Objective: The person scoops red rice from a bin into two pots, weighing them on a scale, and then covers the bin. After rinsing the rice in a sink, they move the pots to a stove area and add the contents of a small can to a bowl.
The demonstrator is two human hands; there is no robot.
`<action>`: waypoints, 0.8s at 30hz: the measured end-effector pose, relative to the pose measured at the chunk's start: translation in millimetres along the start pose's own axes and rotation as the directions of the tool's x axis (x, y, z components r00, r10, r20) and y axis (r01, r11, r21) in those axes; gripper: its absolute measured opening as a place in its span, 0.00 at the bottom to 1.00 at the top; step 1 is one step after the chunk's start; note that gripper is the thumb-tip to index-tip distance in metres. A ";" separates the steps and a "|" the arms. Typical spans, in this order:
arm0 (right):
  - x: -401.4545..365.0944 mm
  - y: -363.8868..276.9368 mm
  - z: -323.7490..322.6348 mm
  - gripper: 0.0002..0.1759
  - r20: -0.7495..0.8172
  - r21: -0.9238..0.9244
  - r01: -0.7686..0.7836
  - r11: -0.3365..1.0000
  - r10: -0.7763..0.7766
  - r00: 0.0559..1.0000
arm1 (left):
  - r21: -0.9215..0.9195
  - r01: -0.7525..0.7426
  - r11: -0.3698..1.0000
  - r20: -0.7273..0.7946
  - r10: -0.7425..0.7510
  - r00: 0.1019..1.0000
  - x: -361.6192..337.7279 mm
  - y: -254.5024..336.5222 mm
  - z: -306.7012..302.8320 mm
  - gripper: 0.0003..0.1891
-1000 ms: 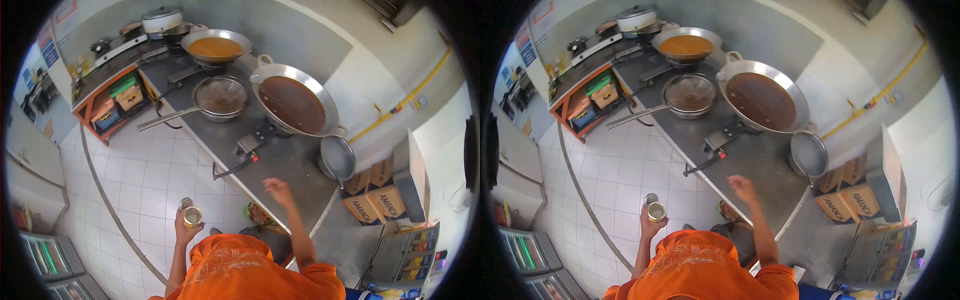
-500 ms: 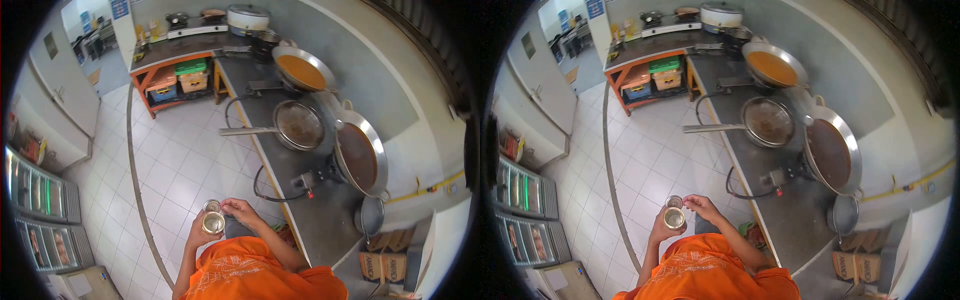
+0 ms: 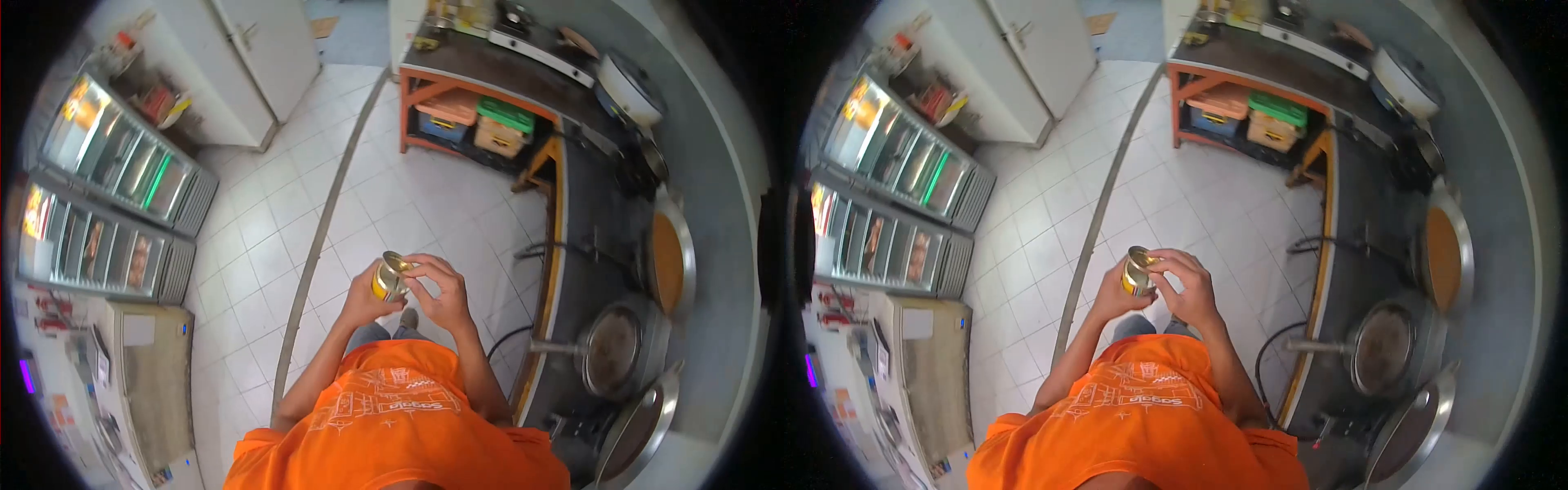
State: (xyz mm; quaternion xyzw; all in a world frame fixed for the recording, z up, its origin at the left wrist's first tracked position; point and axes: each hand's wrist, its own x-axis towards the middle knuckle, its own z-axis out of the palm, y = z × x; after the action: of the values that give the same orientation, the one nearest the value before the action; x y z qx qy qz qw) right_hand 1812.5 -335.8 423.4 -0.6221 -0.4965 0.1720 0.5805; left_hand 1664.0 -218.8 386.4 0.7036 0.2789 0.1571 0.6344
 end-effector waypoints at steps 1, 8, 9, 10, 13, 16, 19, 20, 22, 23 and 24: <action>33.4 -4.5 4.8 0.09 0.056 -0.119 0.115 0.986 -0.109 0.992 | 0.039 -0.042 0.998 -0.055 0.044 0.998 22.1 15.7 -15.9 0.30; 209.4 46.0 53.2 0.10 0.279 -0.299 0.325 0.897 -0.243 0.929 | 0.110 -0.162 0.981 -0.210 0.183 0.961 168.6 18.0 -124.7 0.31; 231.8 55.8 60.4 0.10 0.310 -0.302 0.334 0.893 -0.240 0.920 | 0.125 -0.157 0.980 -0.210 0.181 0.961 188.7 18.6 -140.2 0.31; 253.5 66.2 68.8 0.10 0.303 -0.318 0.331 0.888 -0.236 0.923 | 0.118 -0.168 0.979 -0.197 0.189 0.962 210.5 11.8 -154.9 0.31; 324.7 96.4 98.9 0.11 0.315 -0.281 0.312 0.908 -0.220 0.923 | 0.005 -0.176 0.984 -0.165 0.174 0.971 280.3 -0.7 -204.9 0.30; 398.6 123.2 129.3 0.11 0.265 -0.264 0.234 0.936 -0.163 0.950 | 0.015 -0.134 0.991 -0.132 0.135 0.982 345.8 4.2 -260.8 0.31; 475.0 139.0 149.2 0.11 0.236 -0.326 0.201 0.924 -0.126 0.964 | 0.019 -0.156 0.988 -0.068 0.157 0.985 419.9 6.3 -310.4 0.31; 491.3 142.9 156.1 0.11 0.202 -0.357 0.158 0.921 -0.089 0.975 | 0.006 -0.143 0.990 -0.059 0.143 0.988 439.2 4.9 -320.2 0.31; 536.3 146.2 165.9 0.07 0.152 -0.343 0.133 0.930 -0.085 0.985 | 0.117 -0.138 0.984 -0.022 0.141 0.990 486.9 19.2 -347.6 0.31; 556.5 152.2 167.9 0.07 0.136 -0.398 0.124 0.909 -0.075 0.988 | 0.135 -0.173 0.976 -0.024 0.178 0.984 508.5 24.1 -357.9 0.31; 577.2 159.8 170.3 0.07 0.122 -0.451 0.113 0.885 -0.064 0.990 | 0.137 -0.179 0.974 -0.011 0.182 0.983 531.3 30.5 -367.3 0.31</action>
State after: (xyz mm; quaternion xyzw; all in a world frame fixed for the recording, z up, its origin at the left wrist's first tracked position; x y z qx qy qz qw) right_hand 2003.2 256.6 444.4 -0.7080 -0.5803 0.0556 0.3985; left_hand 1881.1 390.2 399.3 0.7657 0.2314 0.2030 0.5648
